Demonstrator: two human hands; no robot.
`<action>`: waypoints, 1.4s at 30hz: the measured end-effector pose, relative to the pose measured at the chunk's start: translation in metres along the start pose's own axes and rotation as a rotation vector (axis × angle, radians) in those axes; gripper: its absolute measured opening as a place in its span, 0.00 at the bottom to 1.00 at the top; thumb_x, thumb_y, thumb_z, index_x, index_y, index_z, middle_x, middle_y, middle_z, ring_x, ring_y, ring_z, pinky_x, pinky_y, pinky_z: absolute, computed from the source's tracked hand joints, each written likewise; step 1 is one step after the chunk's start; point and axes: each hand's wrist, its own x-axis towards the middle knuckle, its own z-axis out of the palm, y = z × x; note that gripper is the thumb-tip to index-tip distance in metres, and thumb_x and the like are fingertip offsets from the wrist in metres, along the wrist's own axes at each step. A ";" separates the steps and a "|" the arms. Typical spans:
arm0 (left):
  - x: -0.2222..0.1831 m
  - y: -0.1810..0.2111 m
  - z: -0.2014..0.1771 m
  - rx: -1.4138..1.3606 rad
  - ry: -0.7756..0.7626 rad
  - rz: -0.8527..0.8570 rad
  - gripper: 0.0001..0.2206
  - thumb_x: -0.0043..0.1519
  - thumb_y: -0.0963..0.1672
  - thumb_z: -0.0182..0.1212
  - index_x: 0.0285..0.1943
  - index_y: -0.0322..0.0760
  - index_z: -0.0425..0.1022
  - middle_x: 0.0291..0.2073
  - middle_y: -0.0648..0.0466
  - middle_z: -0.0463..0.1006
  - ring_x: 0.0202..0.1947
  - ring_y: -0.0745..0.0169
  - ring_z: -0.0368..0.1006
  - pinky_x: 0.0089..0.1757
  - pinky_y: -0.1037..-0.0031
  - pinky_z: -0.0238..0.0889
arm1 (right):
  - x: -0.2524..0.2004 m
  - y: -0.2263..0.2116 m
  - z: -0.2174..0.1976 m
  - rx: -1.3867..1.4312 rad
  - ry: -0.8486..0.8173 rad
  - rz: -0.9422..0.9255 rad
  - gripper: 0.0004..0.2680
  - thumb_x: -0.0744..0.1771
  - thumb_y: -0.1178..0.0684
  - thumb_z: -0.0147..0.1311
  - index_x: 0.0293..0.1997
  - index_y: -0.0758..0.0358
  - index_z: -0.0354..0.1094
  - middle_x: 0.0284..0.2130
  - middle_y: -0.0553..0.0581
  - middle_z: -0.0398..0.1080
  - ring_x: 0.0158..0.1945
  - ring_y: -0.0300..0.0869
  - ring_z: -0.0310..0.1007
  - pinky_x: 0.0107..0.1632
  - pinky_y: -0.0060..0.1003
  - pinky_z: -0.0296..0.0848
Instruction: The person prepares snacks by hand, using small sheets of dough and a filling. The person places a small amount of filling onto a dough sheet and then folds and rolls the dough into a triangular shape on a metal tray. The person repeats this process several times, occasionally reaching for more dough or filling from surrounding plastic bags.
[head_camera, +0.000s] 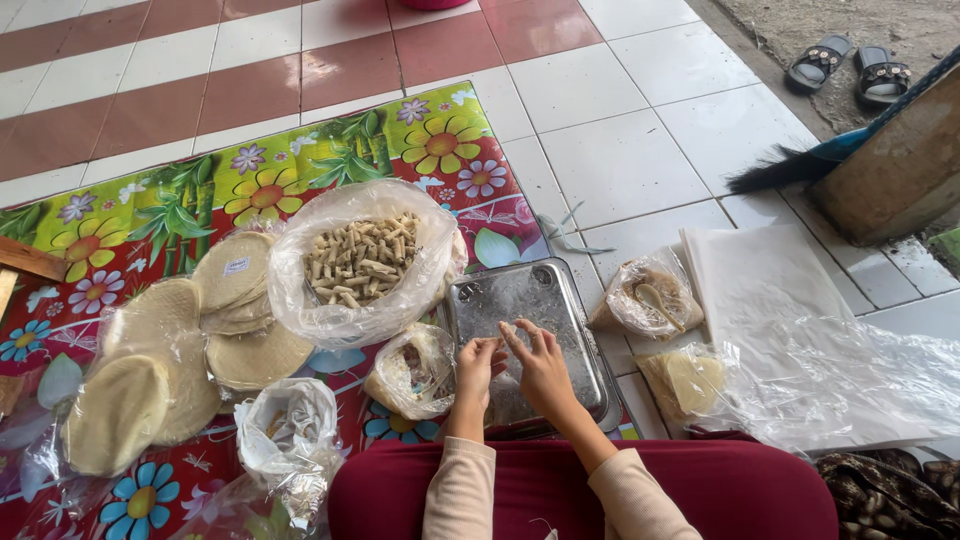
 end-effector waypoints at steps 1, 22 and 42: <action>-0.001 -0.002 0.001 -0.082 -0.036 -0.006 0.08 0.66 0.44 0.60 0.44 0.34 0.73 0.36 0.54 0.82 0.32 0.70 0.76 0.33 0.79 0.73 | 0.001 -0.003 -0.001 0.002 -0.005 0.010 0.31 0.58 0.71 0.48 0.70 0.50 0.61 0.63 0.60 0.61 0.62 0.59 0.60 0.63 0.50 0.65; 0.015 -0.012 -0.016 -0.526 -0.130 -0.143 0.09 0.68 0.42 0.58 0.47 0.25 0.74 0.33 0.52 0.75 0.29 0.70 0.67 0.31 0.79 0.63 | -0.010 0.031 0.008 -0.248 -0.115 0.214 0.24 0.62 0.70 0.48 0.55 0.39 0.73 0.67 0.52 0.63 0.65 0.49 0.60 0.64 0.44 0.66; 0.000 0.027 -0.012 -0.737 -0.087 -0.150 0.10 0.69 0.40 0.50 0.52 0.25 0.72 0.34 0.51 0.74 0.31 0.68 0.65 0.32 0.78 0.62 | 0.022 0.060 0.019 -0.346 -0.081 0.285 0.28 0.59 0.68 0.50 0.63 0.40 0.70 0.69 0.61 0.55 0.66 0.58 0.56 0.62 0.50 0.60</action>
